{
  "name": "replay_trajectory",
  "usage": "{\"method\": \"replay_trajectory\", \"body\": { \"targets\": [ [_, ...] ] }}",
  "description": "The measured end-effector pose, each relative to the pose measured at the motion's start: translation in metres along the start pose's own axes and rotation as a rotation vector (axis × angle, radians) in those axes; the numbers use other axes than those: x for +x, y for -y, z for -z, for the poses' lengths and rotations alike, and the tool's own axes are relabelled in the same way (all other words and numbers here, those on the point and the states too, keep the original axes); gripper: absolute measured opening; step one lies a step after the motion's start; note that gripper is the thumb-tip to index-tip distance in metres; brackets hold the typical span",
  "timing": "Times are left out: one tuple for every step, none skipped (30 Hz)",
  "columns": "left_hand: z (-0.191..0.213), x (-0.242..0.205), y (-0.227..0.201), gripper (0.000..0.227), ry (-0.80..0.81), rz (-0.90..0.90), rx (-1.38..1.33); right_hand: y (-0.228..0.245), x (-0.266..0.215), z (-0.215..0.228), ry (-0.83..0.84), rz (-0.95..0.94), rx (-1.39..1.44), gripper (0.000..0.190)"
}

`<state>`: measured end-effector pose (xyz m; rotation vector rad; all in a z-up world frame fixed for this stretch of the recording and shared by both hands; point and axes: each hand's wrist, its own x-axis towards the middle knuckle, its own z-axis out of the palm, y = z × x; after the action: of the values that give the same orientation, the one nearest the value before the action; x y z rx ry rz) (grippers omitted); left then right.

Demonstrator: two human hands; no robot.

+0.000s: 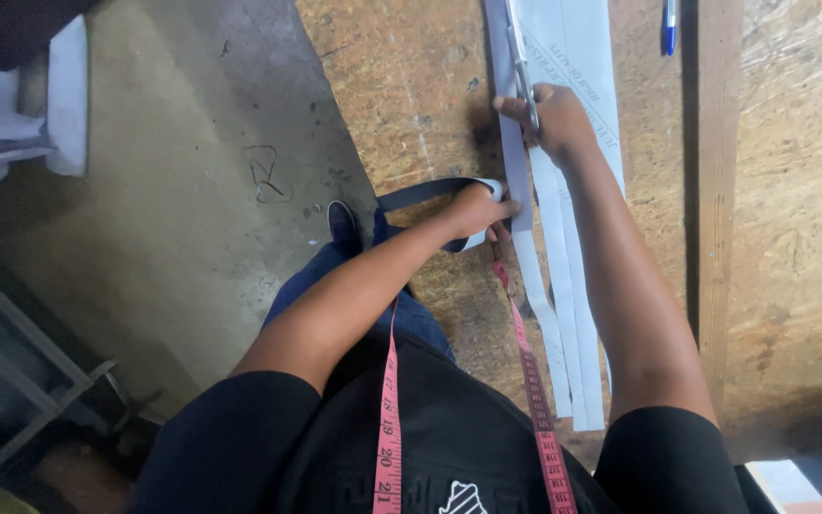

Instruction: The person uses a pair of scissors to cut a long strip of white paper into smaller pieces on a wooden workbench. The person holds the paper with one hand and cuts along its length with the other, occasionally adjusting the paper's position.

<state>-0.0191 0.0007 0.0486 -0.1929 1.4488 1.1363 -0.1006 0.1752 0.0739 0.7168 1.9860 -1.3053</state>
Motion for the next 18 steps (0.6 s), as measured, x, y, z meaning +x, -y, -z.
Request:
{"method": "replay_trajectory", "body": {
  "targets": [
    [0.0, 0.001, 0.0, 0.04, 0.007, 0.008, -0.024, 0.006, 0.002, 0.001, -0.001, 0.006, -0.027, 0.049],
    [-0.001, 0.0, 0.001, 0.036, 0.017, 0.02, -0.048, 0.01, 0.003, 0.001, -0.002, 0.007, -0.052, 0.053],
    [0.001, -0.002, -0.001, 0.036, 0.016, 0.021, -0.048, 0.008, 0.005, -0.001, -0.001, 0.008, -0.051, 0.053],
    [0.001, -0.005, -0.004, 0.038, 0.019, 0.021, -0.023, 0.006, 0.007, -0.003, -0.018, 0.002, 0.018, 0.052],
    [0.002, -0.007, -0.007, 0.04, 0.022, 0.022, 0.001, 0.005, 0.009, -0.005, -0.034, -0.003, 0.087, 0.052],
    [0.003, -0.009, -0.011, 0.04, 0.021, 0.02, 0.001, 0.005, 0.008, -0.005, -0.035, -0.001, 0.085, 0.052],
    [0.004, -0.011, -0.016, 0.039, 0.022, 0.038, 0.02, 0.006, 0.008, -0.004, -0.048, -0.012, 0.106, 0.049],
    [0.003, -0.015, -0.017, 0.039, 0.023, 0.061, 0.037, 0.005, 0.006, -0.006, -0.057, -0.026, 0.127, 0.045],
    [0.002, -0.012, -0.012, 0.039, 0.022, 0.064, 0.034, 0.001, 0.008, -0.008, -0.053, -0.029, 0.126, 0.045],
    [0.001, -0.007, -0.008, 0.037, 0.017, 0.057, 0.003, -0.001, 0.011, -0.008, -0.049, -0.014, 0.167, 0.047],
    [0.0, -0.002, -0.004, 0.035, 0.012, 0.051, -0.029, -0.004, 0.014, -0.007, -0.044, 0.0, 0.208, 0.048],
    [0.002, -0.01, -0.013, 0.035, 0.008, 0.045, -0.024, -0.002, 0.014, -0.006, -0.047, 0.008, 0.209, 0.048],
    [0.004, -0.018, -0.021, 0.037, 0.017, 0.065, 0.007, -0.001, 0.014, -0.005, -0.023, 0.012, 0.198, 0.049],
    [0.005, -0.026, -0.029, 0.04, 0.024, 0.086, 0.035, 0.001, 0.013, -0.004, 0.005, 0.015, 0.186, 0.05],
    [0.006, -0.02, -0.024, 0.04, 0.019, 0.082, 0.036, 0.008, 0.019, -0.002, 0.006, 0.022, 0.184, 0.05],
    [0.004, -0.015, -0.017, 0.038, 0.014, 0.061, 0.034, 0.012, 0.022, -0.001, 0.005, 0.037, 0.086, 0.048],
    [0.003, -0.01, -0.01, 0.036, 0.01, 0.041, 0.033, 0.016, 0.026, 0.001, 0.004, 0.053, -0.012, 0.047],
    [0.001, -0.001, 0.002, 0.036, 0.012, 0.039, 0.036, 0.019, 0.031, 0.001, 0.001, 0.053, -0.011, 0.047]
  ]
}}
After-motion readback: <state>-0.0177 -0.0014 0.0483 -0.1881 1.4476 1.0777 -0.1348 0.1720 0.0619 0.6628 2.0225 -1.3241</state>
